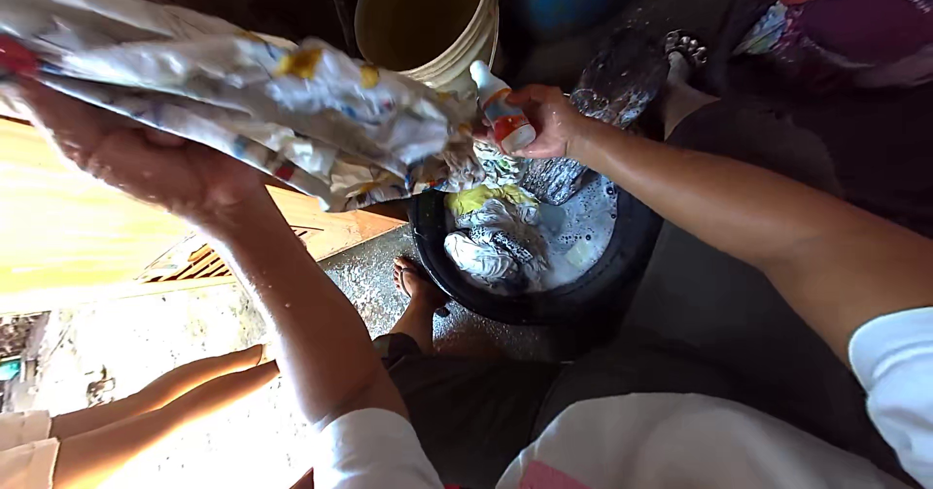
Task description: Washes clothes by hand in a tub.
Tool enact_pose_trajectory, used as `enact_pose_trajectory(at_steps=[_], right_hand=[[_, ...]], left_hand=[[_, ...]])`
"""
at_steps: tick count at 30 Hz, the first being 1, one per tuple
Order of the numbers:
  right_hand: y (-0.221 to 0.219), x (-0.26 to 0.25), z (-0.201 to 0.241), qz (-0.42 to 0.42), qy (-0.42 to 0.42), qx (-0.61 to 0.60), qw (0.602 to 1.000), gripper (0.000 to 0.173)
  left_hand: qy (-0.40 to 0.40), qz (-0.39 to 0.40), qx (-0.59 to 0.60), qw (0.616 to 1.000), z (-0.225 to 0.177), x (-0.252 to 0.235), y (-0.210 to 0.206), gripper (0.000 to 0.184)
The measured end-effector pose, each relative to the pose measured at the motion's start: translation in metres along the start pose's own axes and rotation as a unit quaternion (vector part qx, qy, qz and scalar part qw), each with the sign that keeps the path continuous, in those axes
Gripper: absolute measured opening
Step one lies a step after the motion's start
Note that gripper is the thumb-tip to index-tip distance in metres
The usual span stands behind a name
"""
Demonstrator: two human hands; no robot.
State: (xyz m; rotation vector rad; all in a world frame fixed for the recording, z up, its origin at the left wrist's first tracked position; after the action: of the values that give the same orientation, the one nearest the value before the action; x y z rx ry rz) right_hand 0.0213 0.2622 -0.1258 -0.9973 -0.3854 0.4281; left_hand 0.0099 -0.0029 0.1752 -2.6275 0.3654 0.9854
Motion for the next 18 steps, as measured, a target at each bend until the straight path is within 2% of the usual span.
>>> enact_pose_trajectory(at_steps=[2,4,8,12,16,18], right_hand=[[-0.008,0.0,0.006,0.003,0.042,0.031,0.999,0.031],[-0.007,0.001,0.006,-0.021,0.043,0.058,0.997,0.025],[0.004,0.0,-0.008,-0.04,0.004,0.069,0.997,0.023],[0.01,0.002,-0.021,-0.054,-0.062,0.087,0.993,0.026],[0.009,0.004,-0.034,-0.081,-0.161,0.088,0.98,0.03],[0.01,0.005,-0.035,-0.072,-0.133,0.057,0.987,0.032]], left_hand=[[0.009,-0.008,-0.004,1.0,0.015,0.018,-0.01,0.044],[0.042,0.003,0.02,0.999,0.032,0.034,-0.024,0.047],[0.16,0.038,0.108,0.981,0.07,0.045,-0.044,0.045],[0.204,0.043,0.137,0.968,0.084,0.036,-0.047,0.04],[0.185,0.048,0.195,0.962,0.079,0.023,-0.052,0.042],[0.138,0.063,0.198,0.968,0.065,0.017,-0.052,0.044]])
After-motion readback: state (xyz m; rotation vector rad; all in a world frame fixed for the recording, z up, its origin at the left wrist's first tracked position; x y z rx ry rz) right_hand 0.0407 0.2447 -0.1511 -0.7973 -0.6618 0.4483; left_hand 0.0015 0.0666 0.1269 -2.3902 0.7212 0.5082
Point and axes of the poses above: each hand's wrist, its own x-axis away from the middle knuckle, its own y-axis out of the back of the hand, z = x × y, the point moved 5 cm from there along -x, towards the middle knuckle, and after that the axes turned 12 degrees about z, right-handed, at the moved point
